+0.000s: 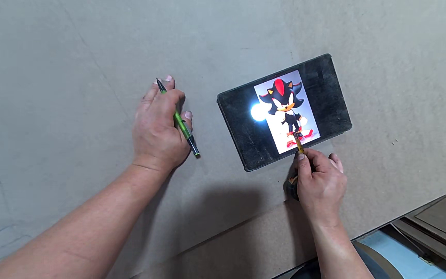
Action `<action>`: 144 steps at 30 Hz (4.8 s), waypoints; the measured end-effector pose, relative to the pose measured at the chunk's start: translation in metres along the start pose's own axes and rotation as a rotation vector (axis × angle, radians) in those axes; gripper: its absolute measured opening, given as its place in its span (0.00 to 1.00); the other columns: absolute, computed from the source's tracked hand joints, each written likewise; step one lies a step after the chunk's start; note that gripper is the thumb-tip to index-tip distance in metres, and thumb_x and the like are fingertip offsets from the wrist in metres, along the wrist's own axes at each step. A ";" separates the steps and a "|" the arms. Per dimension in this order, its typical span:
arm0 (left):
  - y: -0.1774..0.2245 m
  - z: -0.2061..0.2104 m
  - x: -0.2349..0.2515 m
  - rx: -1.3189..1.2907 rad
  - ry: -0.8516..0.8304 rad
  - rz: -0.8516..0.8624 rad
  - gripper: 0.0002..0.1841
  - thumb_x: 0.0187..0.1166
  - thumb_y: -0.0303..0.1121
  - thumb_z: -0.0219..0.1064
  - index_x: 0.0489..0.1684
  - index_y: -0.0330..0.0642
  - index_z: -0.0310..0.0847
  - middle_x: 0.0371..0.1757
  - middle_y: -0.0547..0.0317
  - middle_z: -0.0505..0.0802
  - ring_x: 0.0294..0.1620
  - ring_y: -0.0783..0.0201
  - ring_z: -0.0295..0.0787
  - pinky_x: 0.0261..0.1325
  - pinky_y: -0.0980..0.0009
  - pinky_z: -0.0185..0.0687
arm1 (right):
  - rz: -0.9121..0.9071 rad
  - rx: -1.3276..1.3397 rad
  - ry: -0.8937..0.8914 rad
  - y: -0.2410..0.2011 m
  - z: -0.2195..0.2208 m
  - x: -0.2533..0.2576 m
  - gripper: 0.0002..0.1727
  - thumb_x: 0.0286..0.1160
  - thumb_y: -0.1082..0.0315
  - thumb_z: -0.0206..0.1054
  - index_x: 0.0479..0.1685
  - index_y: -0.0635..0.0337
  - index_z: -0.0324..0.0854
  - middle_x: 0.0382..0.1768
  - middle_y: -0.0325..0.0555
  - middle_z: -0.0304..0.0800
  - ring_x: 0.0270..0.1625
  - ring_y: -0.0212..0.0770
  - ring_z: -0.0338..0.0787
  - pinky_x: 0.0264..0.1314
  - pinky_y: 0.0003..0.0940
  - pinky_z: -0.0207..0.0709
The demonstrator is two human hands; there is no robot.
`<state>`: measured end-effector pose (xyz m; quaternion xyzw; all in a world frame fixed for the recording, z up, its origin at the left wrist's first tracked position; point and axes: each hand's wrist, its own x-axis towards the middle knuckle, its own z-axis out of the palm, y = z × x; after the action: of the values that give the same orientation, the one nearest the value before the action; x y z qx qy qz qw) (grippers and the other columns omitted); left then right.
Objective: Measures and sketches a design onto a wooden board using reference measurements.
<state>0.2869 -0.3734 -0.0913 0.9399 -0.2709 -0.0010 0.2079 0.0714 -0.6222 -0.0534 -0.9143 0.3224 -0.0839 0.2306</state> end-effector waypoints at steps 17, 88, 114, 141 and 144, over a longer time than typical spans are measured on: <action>0.006 -0.001 0.009 0.020 0.008 -0.066 0.22 0.87 0.42 0.54 0.75 0.46 0.79 0.88 0.54 0.75 0.93 0.51 0.60 0.92 0.54 0.55 | -0.192 0.085 -0.064 0.001 -0.001 -0.004 0.15 0.88 0.58 0.61 0.53 0.55 0.92 0.39 0.43 0.96 0.47 0.41 0.93 0.80 0.54 0.71; -0.169 -0.119 -0.358 -0.207 -0.132 0.205 0.26 0.88 0.43 0.60 0.82 0.41 0.73 0.90 0.53 0.72 0.93 0.54 0.60 0.95 0.50 0.52 | 0.439 0.639 -0.992 -0.239 0.119 -0.304 0.18 0.90 0.56 0.61 0.44 0.58 0.92 0.30 0.42 0.98 0.33 0.37 0.96 0.43 0.39 0.89; -0.170 -0.123 -0.347 -0.111 -0.276 0.348 0.24 0.92 0.38 0.48 0.86 0.54 0.71 0.92 0.66 0.69 0.96 0.56 0.52 0.96 0.44 0.40 | 0.429 0.615 -0.939 -0.237 0.122 -0.308 0.20 0.89 0.50 0.61 0.40 0.52 0.92 0.27 0.37 0.96 0.30 0.35 0.94 0.39 0.41 0.88; -0.156 -0.125 -0.345 -0.207 -0.248 0.285 0.22 0.91 0.33 0.50 0.80 0.48 0.77 0.86 0.60 0.78 0.92 0.54 0.61 0.95 0.37 0.42 | 0.462 0.579 -0.881 -0.237 0.118 -0.309 0.15 0.84 0.52 0.66 0.34 0.47 0.94 0.25 0.33 0.95 0.29 0.33 0.92 0.37 0.41 0.86; -0.156 -0.119 -0.339 -0.216 -0.238 0.268 0.21 0.92 0.33 0.49 0.79 0.50 0.78 0.86 0.64 0.78 0.92 0.56 0.61 0.95 0.40 0.42 | 0.466 0.585 -0.858 -0.239 0.118 -0.306 0.16 0.84 0.53 0.65 0.33 0.48 0.94 0.25 0.33 0.95 0.28 0.33 0.93 0.36 0.41 0.87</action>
<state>0.0909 -0.0345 -0.0810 0.8609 -0.4145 -0.1135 0.2722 0.0005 -0.2231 -0.0451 -0.6692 0.3567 0.2622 0.5969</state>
